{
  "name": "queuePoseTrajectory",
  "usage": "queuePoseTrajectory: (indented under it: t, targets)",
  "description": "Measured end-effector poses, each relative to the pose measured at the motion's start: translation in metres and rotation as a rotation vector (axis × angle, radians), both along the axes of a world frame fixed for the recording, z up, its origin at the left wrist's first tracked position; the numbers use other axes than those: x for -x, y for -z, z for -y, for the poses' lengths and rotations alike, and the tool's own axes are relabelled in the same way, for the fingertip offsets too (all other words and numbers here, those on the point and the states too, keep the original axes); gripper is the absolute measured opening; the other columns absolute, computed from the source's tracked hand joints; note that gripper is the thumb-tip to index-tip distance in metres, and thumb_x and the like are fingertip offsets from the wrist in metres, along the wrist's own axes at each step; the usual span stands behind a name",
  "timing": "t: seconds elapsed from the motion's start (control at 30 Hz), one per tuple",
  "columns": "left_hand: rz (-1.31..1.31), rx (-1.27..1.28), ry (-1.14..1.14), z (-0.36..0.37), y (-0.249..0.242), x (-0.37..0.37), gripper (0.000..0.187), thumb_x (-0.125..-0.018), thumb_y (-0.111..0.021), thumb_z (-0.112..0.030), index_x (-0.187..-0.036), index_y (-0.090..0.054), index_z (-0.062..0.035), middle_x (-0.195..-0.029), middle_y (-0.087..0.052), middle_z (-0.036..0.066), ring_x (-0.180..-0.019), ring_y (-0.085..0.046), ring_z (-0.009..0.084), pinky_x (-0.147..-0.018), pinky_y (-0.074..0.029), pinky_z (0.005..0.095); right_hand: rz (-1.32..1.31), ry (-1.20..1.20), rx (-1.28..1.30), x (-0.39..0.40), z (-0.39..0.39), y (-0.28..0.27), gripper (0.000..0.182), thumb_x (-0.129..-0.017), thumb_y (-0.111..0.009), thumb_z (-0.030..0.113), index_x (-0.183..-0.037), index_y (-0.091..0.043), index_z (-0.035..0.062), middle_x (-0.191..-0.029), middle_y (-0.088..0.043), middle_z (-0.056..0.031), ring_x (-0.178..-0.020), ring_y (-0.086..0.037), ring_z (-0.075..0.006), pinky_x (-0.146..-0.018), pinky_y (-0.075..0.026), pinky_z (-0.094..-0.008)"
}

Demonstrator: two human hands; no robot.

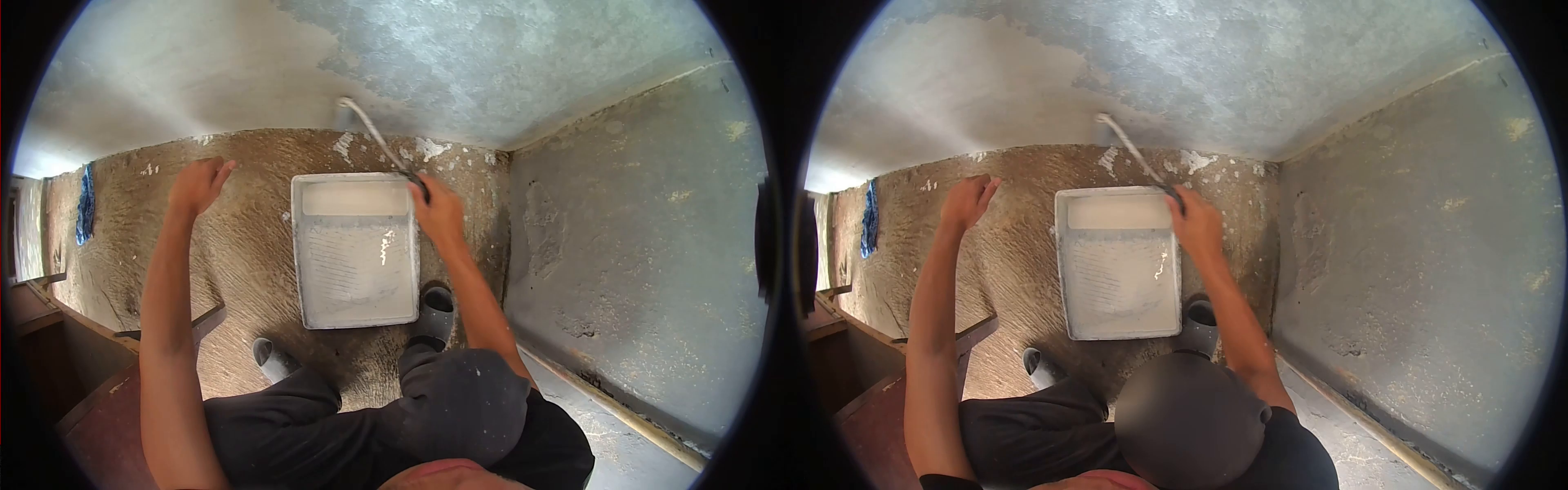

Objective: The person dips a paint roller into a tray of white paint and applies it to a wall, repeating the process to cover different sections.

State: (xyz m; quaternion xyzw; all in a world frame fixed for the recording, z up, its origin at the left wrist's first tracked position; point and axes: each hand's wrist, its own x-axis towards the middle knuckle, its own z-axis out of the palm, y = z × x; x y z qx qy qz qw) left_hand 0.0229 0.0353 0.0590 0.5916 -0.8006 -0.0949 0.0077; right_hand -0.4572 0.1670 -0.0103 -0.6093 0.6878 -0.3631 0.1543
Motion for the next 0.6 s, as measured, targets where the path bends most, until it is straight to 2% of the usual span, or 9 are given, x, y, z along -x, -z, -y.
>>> queuePoseTrajectory:
  t: [0.1,0.17,0.23,0.3,0.37,0.4,0.47,0.57,0.6]
  targets:
    - [0.016,0.005,-0.014,-0.001,-0.005,-0.001,0.062,-0.114,-0.048,-0.056,-0.092,-0.068,-0.0022,-0.087,-0.072,0.025,-0.089,-0.069,0.0503,-0.08,-0.054,0.059,0.092,-0.052,-0.115,-0.016,-0.008,-0.036,0.036,-0.103,-0.077,0.035,-0.125,-0.077,0.0062,-0.111,-0.081,-0.0198,-0.09,-0.077,-0.0401,-0.083,-0.06,-0.0453]
    - [0.036,-0.009,-0.042,-0.003,0.001,-0.009,0.062,-0.114,-0.047,-0.056,-0.093,-0.068,-0.0023,-0.087,-0.072,0.025,-0.089,-0.069,0.0503,-0.08,-0.054,0.059,0.123,-0.106,-0.197,-0.015,-0.028,-0.036,0.037,-0.103,-0.077,0.035,-0.126,-0.076,0.0056,-0.111,-0.081,-0.0194,-0.089,-0.078,-0.0382,-0.082,-0.06,-0.0446]
    - [0.047,0.001,0.0,-0.003,0.011,-0.023,0.063,-0.115,-0.046,-0.057,-0.093,-0.067,-0.0021,-0.087,-0.072,0.026,-0.089,-0.069,0.0505,-0.08,-0.054,0.059,0.408,-0.165,-0.308,0.002,-0.065,-0.02,0.038,-0.106,-0.074,0.034,-0.127,-0.073,0.0026,-0.11,-0.081,-0.0189,-0.09,-0.079,-0.0322,-0.081,-0.059,-0.0435]
    - [0.068,-0.015,-0.019,-0.006,0.011,-0.026,0.063,-0.115,-0.045,-0.058,-0.093,-0.067,-0.0023,-0.087,-0.072,0.026,-0.089,-0.069,0.0505,-0.08,-0.054,0.0589,0.421,-0.185,-0.383,0.012,-0.113,-0.013,0.04,-0.11,-0.07,0.035,-0.128,-0.071,-0.001,-0.105,-0.08,-0.0151,-0.086,-0.075,-0.023,-0.076,-0.056,-0.038]
    - [0.089,-0.023,-0.031,-0.001,0.012,-0.026,0.064,-0.115,-0.044,-0.058,-0.093,-0.067,-0.0024,-0.087,-0.072,0.026,-0.089,-0.069,0.0505,-0.08,-0.054,0.0587,0.653,-0.058,-0.714,0.014,-0.157,-0.024,0.039,-0.114,-0.064,0.034,-0.13,-0.068,-0.0014,-0.093,-0.071,-0.0073,-0.071,-0.065,-0.0142,-0.063,-0.05,-0.0308]
    - [0.079,-0.013,-0.03,0.001,0.014,-0.027,0.064,-0.115,-0.044,-0.058,-0.093,-0.067,-0.0025,-0.087,-0.072,0.026,-0.089,-0.069,0.0503,-0.08,-0.054,0.0589,0.652,-0.068,-0.727,0.009,-0.178,-0.024,0.039,-0.114,-0.064,0.034,-0.13,-0.068,-0.0014,-0.093,-0.071,-0.0073,-0.071,-0.065,-0.0142,-0.063,-0.05,-0.0308]
    - [0.071,-0.013,-0.041,0.004,0.015,-0.025,0.064,-0.115,-0.043,-0.058,-0.093,-0.066,-0.0025,-0.087,-0.072,0.026,-0.089,-0.069,0.0502,-0.08,-0.054,0.059,0.984,0.067,-0.802,0.003,-0.211,-0.021,0.035,-0.117,-0.057,0.032,-0.135,-0.063,0.0015,-0.089,-0.058,-0.0013,-0.06,-0.052,-0.0076,-0.053,-0.04,-0.0253]
    - [0.081,-0.028,-0.057,0.011,0.011,-0.011,0.065,-0.115,-0.043,-0.058,-0.092,-0.066,-0.0023,-0.087,-0.072,0.025,-0.089,-0.07,0.0489,-0.081,-0.054,0.0582,1.041,0.091,-0.779,-0.021,-0.223,-0.006,0.033,-0.12,-0.051,0.029,-0.138,-0.058,0.0026,-0.087,-0.052,-0.0003,-0.055,-0.045,-0.0067,-0.049,-0.035,-0.0259]
    - [0.068,-0.012,-0.038,0.013,0.011,-0.008,0.065,-0.115,-0.043,-0.059,-0.092,-0.066,-0.0023,-0.086,-0.072,0.024,-0.088,-0.07,0.048,-0.081,-0.054,0.0578,1.043,0.028,-0.795,-0.023,-0.22,0.002,0.036,-0.12,-0.05,0.032,-0.14,-0.055,0.0025,-0.091,-0.056,-0.0029,-0.057,-0.05,-0.0089,-0.051,-0.041,-0.0273]
